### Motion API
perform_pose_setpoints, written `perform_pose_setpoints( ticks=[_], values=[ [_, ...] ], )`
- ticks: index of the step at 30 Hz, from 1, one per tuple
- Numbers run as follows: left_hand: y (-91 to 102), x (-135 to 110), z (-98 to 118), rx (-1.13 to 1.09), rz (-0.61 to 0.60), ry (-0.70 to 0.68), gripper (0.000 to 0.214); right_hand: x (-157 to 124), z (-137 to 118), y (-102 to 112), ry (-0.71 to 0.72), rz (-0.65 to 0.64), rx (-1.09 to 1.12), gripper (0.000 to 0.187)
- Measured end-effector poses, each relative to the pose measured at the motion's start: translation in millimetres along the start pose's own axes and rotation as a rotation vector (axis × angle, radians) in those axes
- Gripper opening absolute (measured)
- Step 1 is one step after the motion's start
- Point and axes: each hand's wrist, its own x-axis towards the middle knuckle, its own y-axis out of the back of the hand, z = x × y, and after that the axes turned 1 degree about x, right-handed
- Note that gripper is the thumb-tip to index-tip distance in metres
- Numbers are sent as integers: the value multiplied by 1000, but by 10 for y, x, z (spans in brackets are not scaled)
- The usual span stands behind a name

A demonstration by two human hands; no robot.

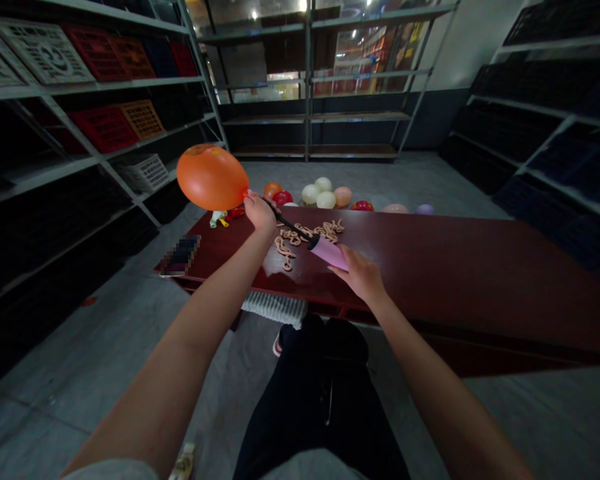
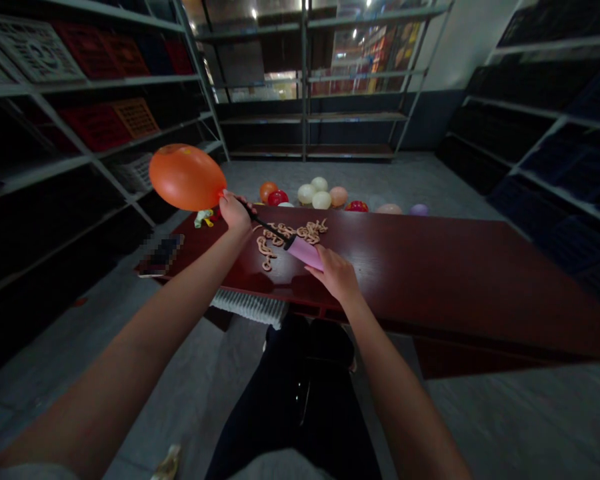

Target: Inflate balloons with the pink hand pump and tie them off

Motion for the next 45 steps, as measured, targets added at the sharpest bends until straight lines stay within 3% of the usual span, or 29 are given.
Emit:
perform_pose_setpoints(
  ticks=[5,9,14,18,23,26,37,45],
  values=[
    [61,105,302,-42,8,-24,29,-12,-20,-2,42,29,51,51],
    [-83,13,322,-93,-21,-61,28,-25,33,-14,12,69,54,50],
    [-353,-176,124,-122,-56,-34,31,-28,100,-9,-39,95,37,49],
    [-517,-484,-140,-122,-158,-10,32,-28,104,-21,-80,108,51,50],
    [-520,-944,-474,-110,-254,13,37,-34,97,-21,-143,87,55,52],
    [-456,-1016,-548,-117,-237,16,40,-29,86,-6,-135,72,71,50],
    [-176,-630,-402,-41,-156,55,34,-56,-10,30,-57,32,56,49],
    [143,-11,7,-89,-14,51,31,-33,-41,43,40,1,48,47]
  ],
)
